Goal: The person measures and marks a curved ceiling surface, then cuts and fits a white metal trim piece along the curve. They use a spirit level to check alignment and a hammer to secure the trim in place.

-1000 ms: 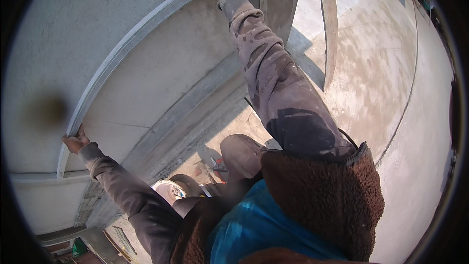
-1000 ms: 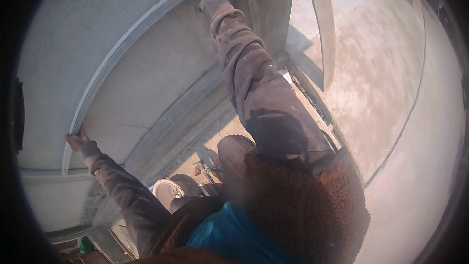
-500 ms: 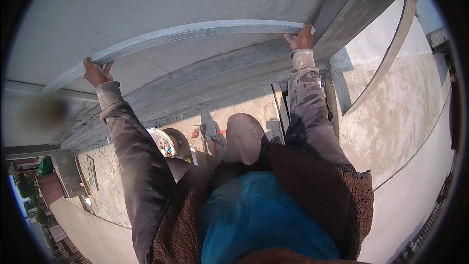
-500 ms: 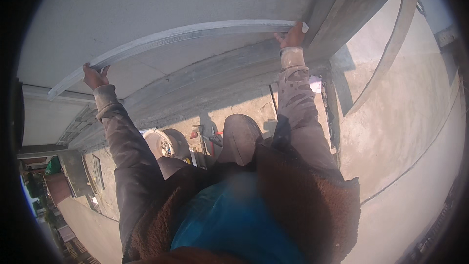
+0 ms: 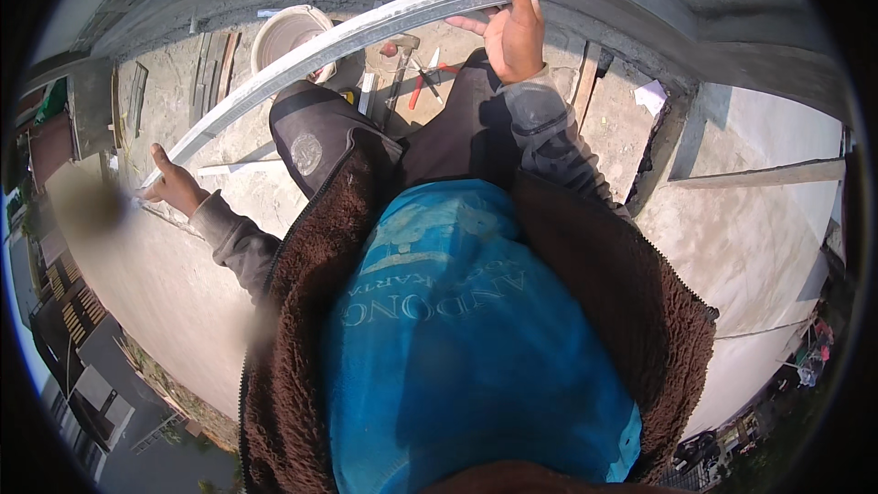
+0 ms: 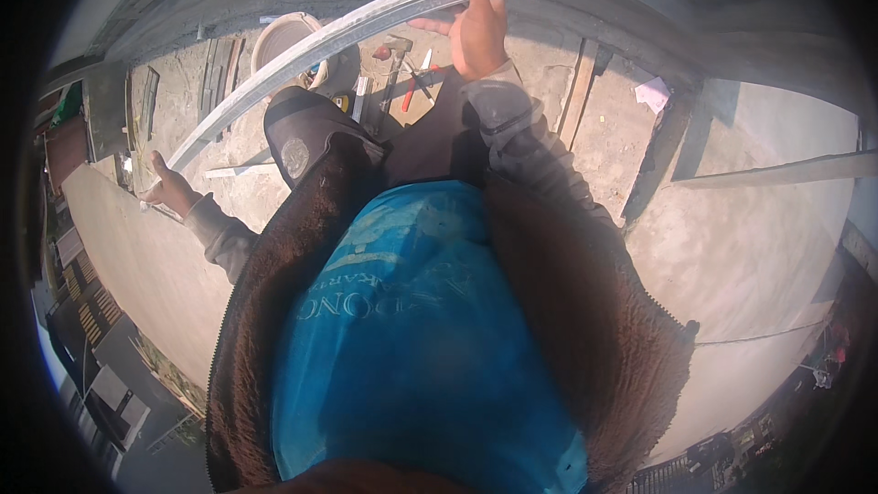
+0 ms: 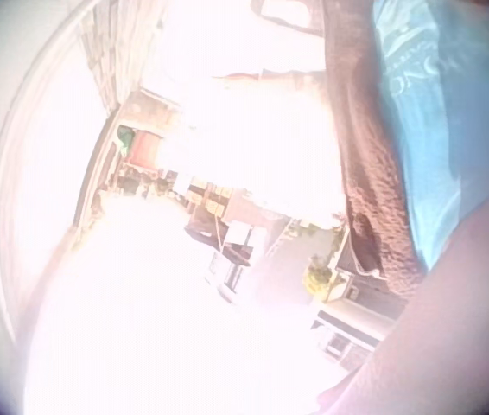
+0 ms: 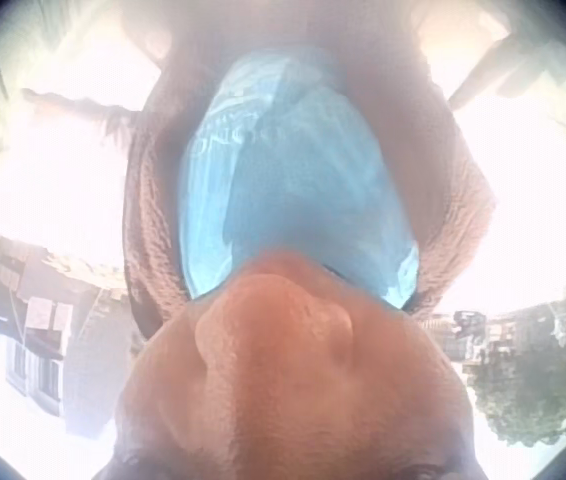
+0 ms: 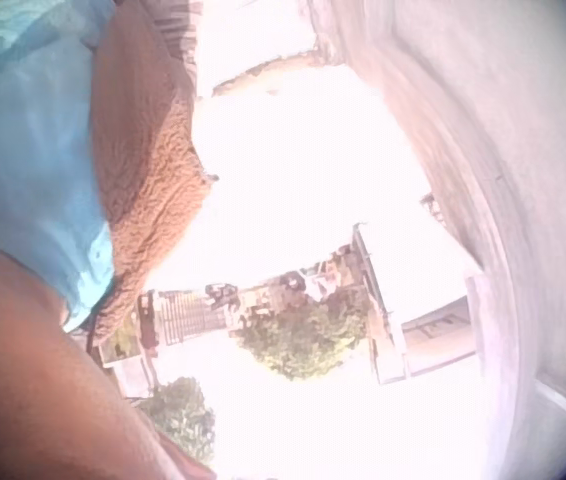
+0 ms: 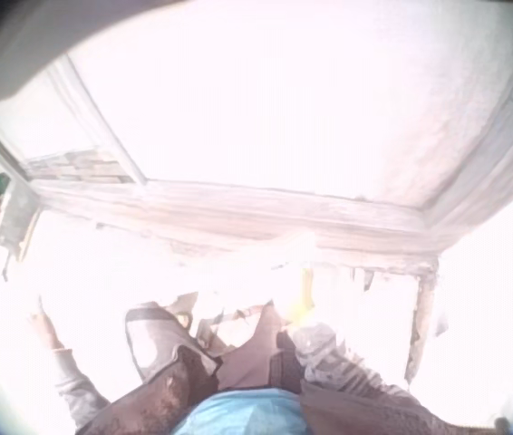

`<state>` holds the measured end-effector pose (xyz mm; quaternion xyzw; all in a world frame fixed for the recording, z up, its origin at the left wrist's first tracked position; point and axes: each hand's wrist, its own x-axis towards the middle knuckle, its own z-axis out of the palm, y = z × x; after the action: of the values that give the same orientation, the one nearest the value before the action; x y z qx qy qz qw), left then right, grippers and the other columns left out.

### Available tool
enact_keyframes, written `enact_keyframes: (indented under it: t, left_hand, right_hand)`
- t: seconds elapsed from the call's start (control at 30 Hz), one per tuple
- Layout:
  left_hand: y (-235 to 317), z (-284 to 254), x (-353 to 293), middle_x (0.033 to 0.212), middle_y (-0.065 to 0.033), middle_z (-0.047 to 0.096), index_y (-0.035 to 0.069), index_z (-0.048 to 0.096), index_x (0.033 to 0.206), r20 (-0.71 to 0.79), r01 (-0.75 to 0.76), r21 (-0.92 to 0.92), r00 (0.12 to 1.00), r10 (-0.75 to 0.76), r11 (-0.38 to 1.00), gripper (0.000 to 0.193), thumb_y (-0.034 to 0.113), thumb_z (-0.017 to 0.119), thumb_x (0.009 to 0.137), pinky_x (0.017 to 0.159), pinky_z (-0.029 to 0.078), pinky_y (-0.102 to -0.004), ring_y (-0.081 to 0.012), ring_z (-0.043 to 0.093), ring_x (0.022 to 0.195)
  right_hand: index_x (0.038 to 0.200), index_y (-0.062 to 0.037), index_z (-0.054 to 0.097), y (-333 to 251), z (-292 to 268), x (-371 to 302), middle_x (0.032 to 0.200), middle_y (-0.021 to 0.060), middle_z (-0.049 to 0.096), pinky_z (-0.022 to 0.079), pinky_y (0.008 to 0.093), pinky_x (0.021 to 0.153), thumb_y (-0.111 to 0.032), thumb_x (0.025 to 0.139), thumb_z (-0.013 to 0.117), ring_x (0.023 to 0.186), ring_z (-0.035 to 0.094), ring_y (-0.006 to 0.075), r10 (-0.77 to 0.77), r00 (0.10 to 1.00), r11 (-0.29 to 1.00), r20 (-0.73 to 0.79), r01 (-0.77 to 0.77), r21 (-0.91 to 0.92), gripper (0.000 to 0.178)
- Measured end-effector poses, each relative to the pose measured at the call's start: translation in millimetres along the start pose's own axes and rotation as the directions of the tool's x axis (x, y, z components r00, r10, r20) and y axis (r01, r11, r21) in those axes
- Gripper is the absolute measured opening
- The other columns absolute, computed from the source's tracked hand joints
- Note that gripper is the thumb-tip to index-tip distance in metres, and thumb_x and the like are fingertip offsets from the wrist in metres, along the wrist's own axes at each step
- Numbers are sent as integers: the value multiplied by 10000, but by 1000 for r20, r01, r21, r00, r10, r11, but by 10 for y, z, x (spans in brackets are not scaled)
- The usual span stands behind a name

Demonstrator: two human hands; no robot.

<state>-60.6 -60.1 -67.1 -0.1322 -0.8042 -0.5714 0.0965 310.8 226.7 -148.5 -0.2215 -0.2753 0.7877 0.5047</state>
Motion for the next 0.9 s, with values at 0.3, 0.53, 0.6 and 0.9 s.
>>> enact_keyframes:
  t: [0.3,0.53,0.6,0.9]
  left_hand:
    - [-232,613,-935,1137,-142,629,111,511,1371,863,-781,2,317,394,625,589,125,731,825,862,515,-445,-386,618,1031]
    - [-371,580,-875,1066,-205,682,81,566,1246,918,-688,34,308,249,725,429,167,714,853,808,533,-427,-389,672,976]
    - [-323,625,-825,986,-217,693,67,575,1205,941,-640,43,285,185,768,394,188,718,858,770,532,-423,-398,688,916]
    - [-230,652,-774,962,-209,694,6,597,1145,902,-557,-78,314,297,827,356,176,729,861,778,527,-381,-357,705,905]
  right_hand:
    - [1328,-28,429,1634,645,-730,1281,93,515,547,495,980,-469,1017,531,1204,535,207,279,895,960,348,-245,-138,549]
    - [1322,-104,508,2346,-1576,103,1318,131,501,481,452,993,-257,851,737,1282,504,293,-24,830,-476,-557,-499,-724,546]
    - [1277,-199,556,2479,-1807,0,1305,64,523,452,470,985,-239,904,658,1261,522,242,10,858,-654,-514,-383,-652,388]
    - [1215,-130,558,2240,-1491,76,1108,119,654,534,475,762,-246,920,590,990,679,344,201,970,-583,-134,9,-812,319]
